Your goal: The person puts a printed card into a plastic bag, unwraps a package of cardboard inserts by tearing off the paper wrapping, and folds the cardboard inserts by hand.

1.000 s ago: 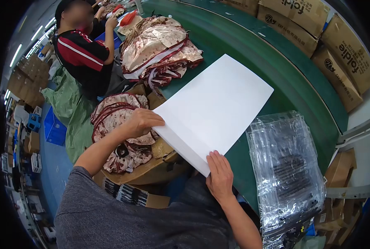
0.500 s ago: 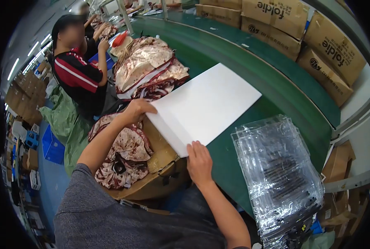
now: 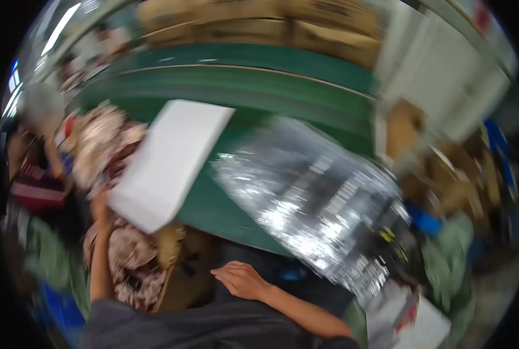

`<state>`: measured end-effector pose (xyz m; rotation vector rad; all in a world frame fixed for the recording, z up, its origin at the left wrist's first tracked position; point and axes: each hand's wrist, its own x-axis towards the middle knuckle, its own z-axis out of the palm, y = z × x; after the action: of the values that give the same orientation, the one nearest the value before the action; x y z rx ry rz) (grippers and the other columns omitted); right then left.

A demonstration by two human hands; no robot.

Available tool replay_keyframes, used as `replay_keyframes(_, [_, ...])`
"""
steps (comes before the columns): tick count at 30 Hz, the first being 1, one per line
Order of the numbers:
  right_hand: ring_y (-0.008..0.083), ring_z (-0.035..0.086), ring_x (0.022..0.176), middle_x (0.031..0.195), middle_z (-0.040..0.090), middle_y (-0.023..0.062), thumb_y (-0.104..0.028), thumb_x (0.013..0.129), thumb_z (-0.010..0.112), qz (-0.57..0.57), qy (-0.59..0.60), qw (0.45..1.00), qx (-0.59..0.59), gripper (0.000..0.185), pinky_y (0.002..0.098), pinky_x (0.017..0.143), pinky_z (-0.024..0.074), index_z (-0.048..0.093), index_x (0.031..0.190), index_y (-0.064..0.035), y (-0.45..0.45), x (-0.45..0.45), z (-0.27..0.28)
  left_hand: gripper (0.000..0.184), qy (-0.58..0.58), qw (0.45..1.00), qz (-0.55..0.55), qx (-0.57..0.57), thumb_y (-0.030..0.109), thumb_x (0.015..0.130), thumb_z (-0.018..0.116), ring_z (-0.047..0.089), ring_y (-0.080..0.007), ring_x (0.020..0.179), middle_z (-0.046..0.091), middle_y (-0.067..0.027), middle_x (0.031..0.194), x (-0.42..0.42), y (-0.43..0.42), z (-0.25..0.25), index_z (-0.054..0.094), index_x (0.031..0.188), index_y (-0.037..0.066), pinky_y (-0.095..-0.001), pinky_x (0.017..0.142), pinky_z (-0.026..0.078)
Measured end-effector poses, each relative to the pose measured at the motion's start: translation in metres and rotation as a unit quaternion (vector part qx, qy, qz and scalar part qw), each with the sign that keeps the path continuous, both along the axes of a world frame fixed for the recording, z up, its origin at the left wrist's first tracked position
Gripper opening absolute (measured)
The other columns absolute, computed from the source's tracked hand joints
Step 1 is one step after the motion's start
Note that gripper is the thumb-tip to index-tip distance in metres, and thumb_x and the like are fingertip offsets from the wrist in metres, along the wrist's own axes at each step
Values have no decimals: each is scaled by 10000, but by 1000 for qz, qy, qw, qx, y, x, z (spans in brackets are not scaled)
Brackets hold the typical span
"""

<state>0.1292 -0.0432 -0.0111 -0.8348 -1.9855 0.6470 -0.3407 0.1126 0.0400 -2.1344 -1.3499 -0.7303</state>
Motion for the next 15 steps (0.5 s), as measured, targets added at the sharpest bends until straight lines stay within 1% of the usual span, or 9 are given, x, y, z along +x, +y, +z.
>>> replay_keyframes(2, [276,686,940,1088,731,94,-72,889,634,-81,-25,991,-105,239,368,839,534,700,1113,-17,-56,69,-32,303,-406,907,-1,-112,114,946,574,638,-293,924,638,-172,1147,19,-36,-34,581,1223,-10,-370,823,539])
replay_keyframes(3, [269,694,894,1056,743,81,-88,894,629,-122,-24,980,-155,226,365,803,538,711,1096,-30,-89,97,-45,303,-404,899,-64,-154,114,946,574,638,-293,924,638,-172,1147,-63,-35,-99,581,1223,-10,-370,823,539])
replay_keyframes(4, [261,693,835,1015,752,67,-99,896,632,-226,-49,960,-158,214,352,771,537,721,1083,-44,-121,123,-53,410,-318,943,96,-29,191,1025,496,669,-275,1022,643,-221,1211,-75,-65,-154,515,1355,-52,-356,864,557])
replay_keyframes(5, [253,693,776,974,761,52,-110,897,635,-316,-75,931,-165,204,340,738,536,732,1069,-59,-153,149,-60,368,-487,848,183,-95,185,1014,521,691,-287,961,699,-223,1075,-46,-74,-182,578,1260,-81,-337,841,559])
replay_keyframes(6, [254,699,756,978,762,59,-107,889,634,-415,-41,886,-205,200,339,719,541,732,1057,-61,-190,171,-66,368,-481,854,145,-132,185,1014,521,691,-287,961,699,-223,1075,52,-90,-148,578,1260,-81,-337,841,559])
replay_keyframes(7, [245,696,746,951,761,58,-94,887,627,-508,-2,830,-232,201,331,707,540,731,1055,-57,-223,191,-70,298,-430,811,-51,-392,126,993,531,660,-238,826,709,-165,989,137,-153,-86,623,1229,-30,-290,764,528])
replay_keyframes(9, [158,671,737,936,752,63,-49,913,593,-634,158,711,-260,194,263,683,516,719,1056,-14,-277,229,-77,233,-264,901,-58,-340,64,972,543,633,-204,780,704,-107,944,183,-157,-198,645,1174,9,-310,745,513])
replay_keyframes(10, [156,657,710,868,734,58,-38,908,594,-705,142,658,-222,176,270,687,519,712,1034,-3,-299,245,-70,208,-329,822,-75,-458,6,924,569,620,-238,730,695,-100,899,257,-175,-167,673,1104,17,-342,724,503])
replay_keyframes(15, [150,599,632,780,702,47,-56,893,629,-850,-56,517,-84,141,271,604,463,713,1002,-24,-383,355,-33,210,-135,751,-499,-411,-76,797,673,607,-245,637,696,-67,767,492,-194,-108,727,969,31,-327,651,495])
